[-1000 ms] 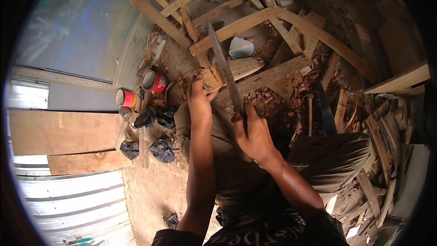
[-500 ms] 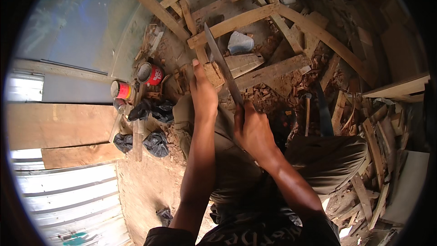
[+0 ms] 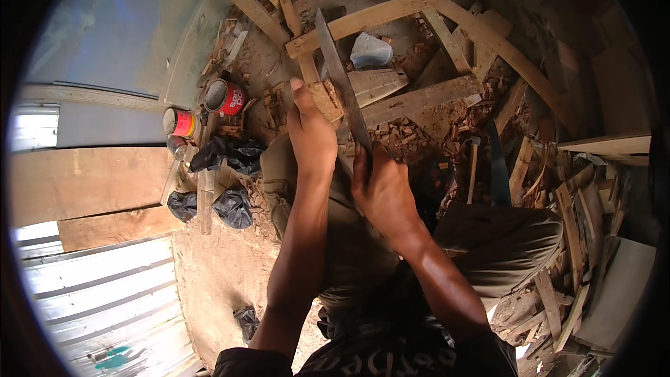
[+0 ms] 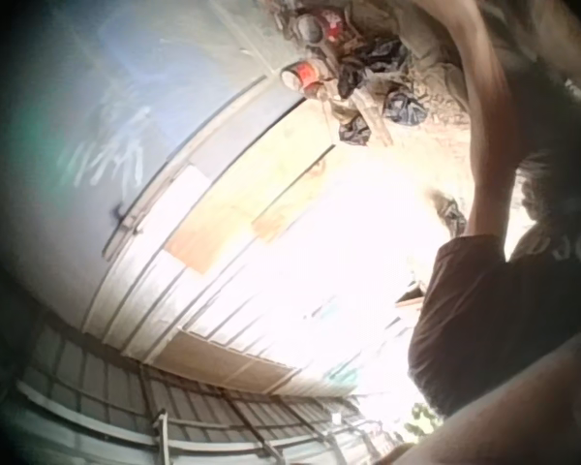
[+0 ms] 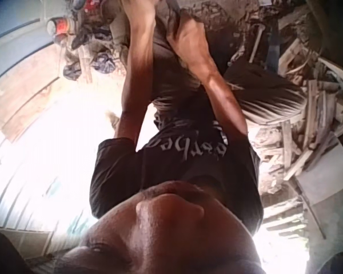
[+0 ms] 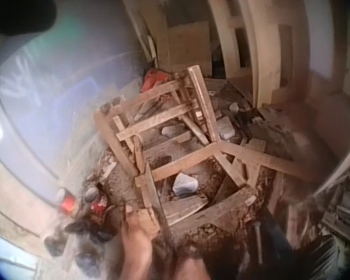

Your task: The person uses a chisel and hammer to carve and shape a small wooden block, then saws a larger plank and hammers it into a wooden frame. The person repeatedly chisels the block and adjusts the plank within the frame.

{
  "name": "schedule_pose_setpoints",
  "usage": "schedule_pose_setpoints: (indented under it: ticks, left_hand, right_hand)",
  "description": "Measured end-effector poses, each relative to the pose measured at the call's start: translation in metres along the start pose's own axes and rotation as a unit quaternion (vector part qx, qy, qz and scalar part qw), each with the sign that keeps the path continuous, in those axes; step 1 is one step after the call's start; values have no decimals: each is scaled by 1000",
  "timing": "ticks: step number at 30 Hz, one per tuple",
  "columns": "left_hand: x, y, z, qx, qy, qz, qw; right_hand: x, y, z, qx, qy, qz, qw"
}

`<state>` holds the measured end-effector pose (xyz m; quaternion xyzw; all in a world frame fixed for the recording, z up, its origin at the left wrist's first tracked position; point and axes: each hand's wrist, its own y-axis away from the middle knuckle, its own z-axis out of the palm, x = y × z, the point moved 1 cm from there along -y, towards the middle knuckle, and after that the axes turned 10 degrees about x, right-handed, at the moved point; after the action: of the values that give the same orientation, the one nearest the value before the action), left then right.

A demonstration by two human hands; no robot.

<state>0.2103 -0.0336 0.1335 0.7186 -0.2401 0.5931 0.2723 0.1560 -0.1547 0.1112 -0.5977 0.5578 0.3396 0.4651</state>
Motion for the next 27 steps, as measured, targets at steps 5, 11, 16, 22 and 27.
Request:
schedule_pose_setpoints:
  ticks: [5,11,16,22,27]
  left_hand:
    - [-7,6,0,0,-15,29,999]
    - [-8,9,-1,-3,-63,25,998]
    - [-5,24,3,10,-73,81,994]
    - [-7,34,-3,-4,-20,62,998]
    - [-17,14,-14,20,-4,35,999]
  right_hand:
    - [-2,-9,-2,-1,-9,3,1000]
    - [-5,-13,-5,-31,-17,76,996]
    - [0,-15,-5,-28,-34,67,997]
    - [1,-27,3,9,-69,-7,998]
    - [11,-22,-7,-247,-298,343,856]
